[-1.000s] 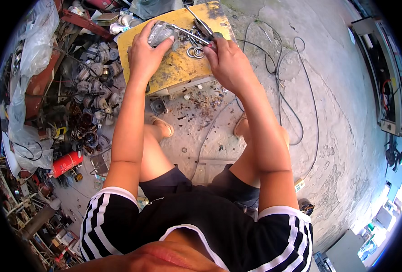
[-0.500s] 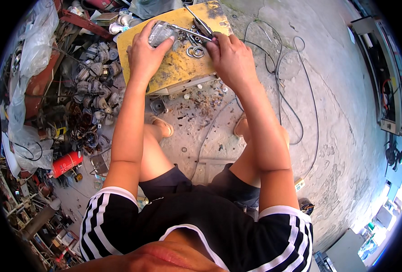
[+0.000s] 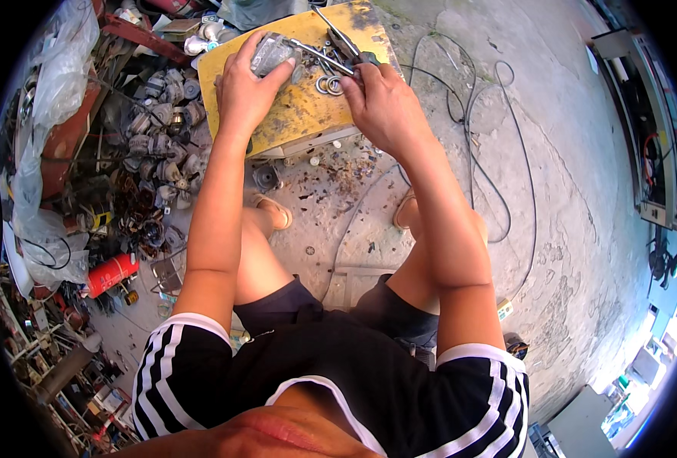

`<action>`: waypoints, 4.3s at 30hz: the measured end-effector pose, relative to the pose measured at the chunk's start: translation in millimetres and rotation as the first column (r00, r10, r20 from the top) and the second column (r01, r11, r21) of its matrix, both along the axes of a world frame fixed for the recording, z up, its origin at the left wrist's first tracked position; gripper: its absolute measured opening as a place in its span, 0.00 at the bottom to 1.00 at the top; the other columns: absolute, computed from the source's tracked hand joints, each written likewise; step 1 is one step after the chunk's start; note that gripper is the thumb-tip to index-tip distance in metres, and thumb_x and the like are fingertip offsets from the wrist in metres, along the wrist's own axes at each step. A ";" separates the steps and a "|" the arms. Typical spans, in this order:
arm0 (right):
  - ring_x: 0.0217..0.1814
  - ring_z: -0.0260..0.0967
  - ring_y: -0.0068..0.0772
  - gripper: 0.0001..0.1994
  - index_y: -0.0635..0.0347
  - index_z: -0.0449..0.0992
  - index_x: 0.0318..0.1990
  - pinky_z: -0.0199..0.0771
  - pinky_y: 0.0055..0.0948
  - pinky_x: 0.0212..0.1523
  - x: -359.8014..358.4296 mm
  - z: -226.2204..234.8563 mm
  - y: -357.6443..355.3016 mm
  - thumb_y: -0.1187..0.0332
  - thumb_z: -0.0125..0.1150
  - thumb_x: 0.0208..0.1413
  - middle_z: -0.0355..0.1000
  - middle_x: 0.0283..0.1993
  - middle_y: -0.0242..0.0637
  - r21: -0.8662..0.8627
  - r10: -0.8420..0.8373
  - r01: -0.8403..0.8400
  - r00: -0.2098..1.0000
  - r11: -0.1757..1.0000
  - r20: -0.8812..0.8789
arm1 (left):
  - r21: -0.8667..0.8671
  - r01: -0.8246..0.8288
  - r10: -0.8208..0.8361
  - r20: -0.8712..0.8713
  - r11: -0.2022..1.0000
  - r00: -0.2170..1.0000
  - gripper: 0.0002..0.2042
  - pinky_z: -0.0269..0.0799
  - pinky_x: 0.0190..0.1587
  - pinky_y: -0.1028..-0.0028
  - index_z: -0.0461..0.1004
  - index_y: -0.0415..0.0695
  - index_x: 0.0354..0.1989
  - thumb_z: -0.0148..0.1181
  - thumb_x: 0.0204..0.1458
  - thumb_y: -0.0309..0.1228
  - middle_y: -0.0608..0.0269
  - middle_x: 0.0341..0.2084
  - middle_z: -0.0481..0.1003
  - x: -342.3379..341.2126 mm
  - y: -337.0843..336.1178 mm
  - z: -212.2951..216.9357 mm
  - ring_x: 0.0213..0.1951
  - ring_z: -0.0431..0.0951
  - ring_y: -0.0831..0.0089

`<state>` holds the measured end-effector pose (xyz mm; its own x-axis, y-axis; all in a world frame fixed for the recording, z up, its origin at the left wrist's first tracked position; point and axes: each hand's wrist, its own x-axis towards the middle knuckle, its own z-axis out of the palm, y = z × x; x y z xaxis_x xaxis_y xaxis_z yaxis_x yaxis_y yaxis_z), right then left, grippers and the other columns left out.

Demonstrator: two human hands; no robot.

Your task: The person disassembles an alternator using a screwdriver and pliers. They unscrew fasteners from the casing, pull the metal housing apart by hand, and remove the internal copper-wound rotor and stator components.

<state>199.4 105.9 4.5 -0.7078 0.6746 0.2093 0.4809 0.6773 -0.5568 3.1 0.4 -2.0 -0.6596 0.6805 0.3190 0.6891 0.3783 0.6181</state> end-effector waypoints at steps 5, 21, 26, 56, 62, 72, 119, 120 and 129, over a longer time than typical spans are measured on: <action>0.42 0.77 0.50 0.13 0.55 0.71 0.49 0.75 0.43 0.42 0.0 -0.5 5.2 0.63 0.60 0.59 0.75 0.44 0.44 0.055 -0.008 0.012 0.998 0.998 -0.065 | 0.012 -0.008 0.008 -0.054 1.000 0.999 0.32 0.67 0.56 0.59 0.72 0.52 0.60 0.70 0.45 0.48 0.48 0.48 0.76 -2.2 -0.4 -3.6 0.50 0.77 0.53; 0.32 0.78 0.40 0.17 0.59 0.82 0.43 0.75 0.36 0.38 -15.8 1.2 23.3 0.56 0.60 0.58 0.79 0.29 0.43 -0.396 -0.214 0.145 0.968 0.906 -0.133 | -0.069 0.014 -0.024 -0.148 0.997 0.989 0.32 0.43 0.67 0.35 0.69 0.58 0.62 0.69 0.46 0.48 0.54 0.48 0.74 5.5 2.0 -6.7 0.52 0.76 0.57; 0.29 0.78 0.38 0.15 0.61 0.82 0.44 0.76 0.35 0.36 -49.3 0.6 13.5 0.58 0.61 0.58 0.79 0.27 0.44 -0.433 -0.175 0.085 0.969 0.897 -0.172 | -0.126 -0.025 0.005 -0.156 0.992 0.988 0.33 0.43 0.67 0.36 0.70 0.59 0.63 0.69 0.45 0.49 0.55 0.49 0.74 6.8 4.1 -4.6 0.54 0.75 0.56; 0.24 0.76 0.38 0.10 0.60 0.83 0.39 0.75 0.35 0.31 -74.4 9.5 3.1 0.64 0.64 0.54 0.77 0.24 0.44 -0.287 -0.130 0.058 0.962 0.956 -0.240 | -0.123 -0.034 0.008 -0.204 0.992 0.979 0.33 0.47 0.65 0.35 0.70 0.59 0.60 0.71 0.43 0.48 0.57 0.46 0.74 11.6 3.5 -1.6 0.49 0.78 0.59; 0.24 0.76 0.34 0.10 0.60 0.84 0.40 0.75 0.34 0.30 -74.0 1.7 8.8 0.65 0.63 0.55 0.77 0.24 0.42 -0.350 -0.177 0.064 0.936 0.935 -0.303 | -0.091 -0.033 0.011 -0.231 0.995 0.973 0.33 0.47 0.65 0.36 0.70 0.59 0.60 0.71 0.43 0.48 0.56 0.45 0.74 12.2 4.5 -4.3 0.49 0.77 0.58; 0.24 0.74 0.31 0.11 0.60 0.84 0.40 0.74 0.32 0.30 -75.0 -0.1 9.4 0.63 0.65 0.56 0.78 0.24 0.39 -0.391 -0.183 0.075 0.952 0.917 -0.245 | -0.082 -0.031 0.014 -0.203 0.996 0.979 0.33 0.52 0.65 0.39 0.69 0.56 0.62 0.70 0.44 0.47 0.52 0.48 0.74 15.3 2.9 -1.4 0.52 0.75 0.52; 0.27 0.70 0.35 0.15 0.56 0.81 0.49 0.70 0.35 0.33 -69.2 -6.6 -18.2 0.63 0.63 0.55 0.74 0.30 0.42 -0.148 -0.082 0.043 0.959 0.988 -0.272 | 0.197 0.200 -0.271 0.466 0.960 0.842 0.19 0.74 0.45 0.66 0.80 0.40 0.47 0.62 0.55 0.44 0.51 0.39 0.82 -58.4 27.2 -4.1 0.41 0.83 0.61; 0.28 0.71 0.36 0.15 0.55 0.81 0.49 0.70 0.36 0.34 -68.7 -5.8 -17.9 0.63 0.63 0.55 0.74 0.32 0.43 -0.142 -0.081 0.045 0.962 0.989 -0.261 | 0.215 0.205 -0.287 0.490 0.955 0.823 0.19 0.74 0.45 0.65 0.80 0.39 0.46 0.61 0.55 0.43 0.51 0.38 0.82 -59.9 28.5 -5.0 0.41 0.83 0.61; 0.18 0.64 0.18 0.15 0.64 0.82 0.39 0.65 0.23 0.22 -64.9 5.6 -5.6 0.58 0.66 0.59 0.72 0.19 0.29 -0.603 -0.252 -0.108 0.840 0.790 -0.480 | 0.233 0.228 -0.314 0.461 0.945 0.830 0.11 0.74 0.42 0.64 0.77 0.40 0.44 0.56 0.63 0.35 0.54 0.40 0.80 -26.9 18.8 46.6 0.40 0.81 0.57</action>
<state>134.5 100.3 10.0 -0.5560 0.8286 0.0661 0.0352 0.1029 -0.9941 -23.9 19.2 44.6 -0.5550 0.8220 0.1278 0.3435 0.0866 0.9351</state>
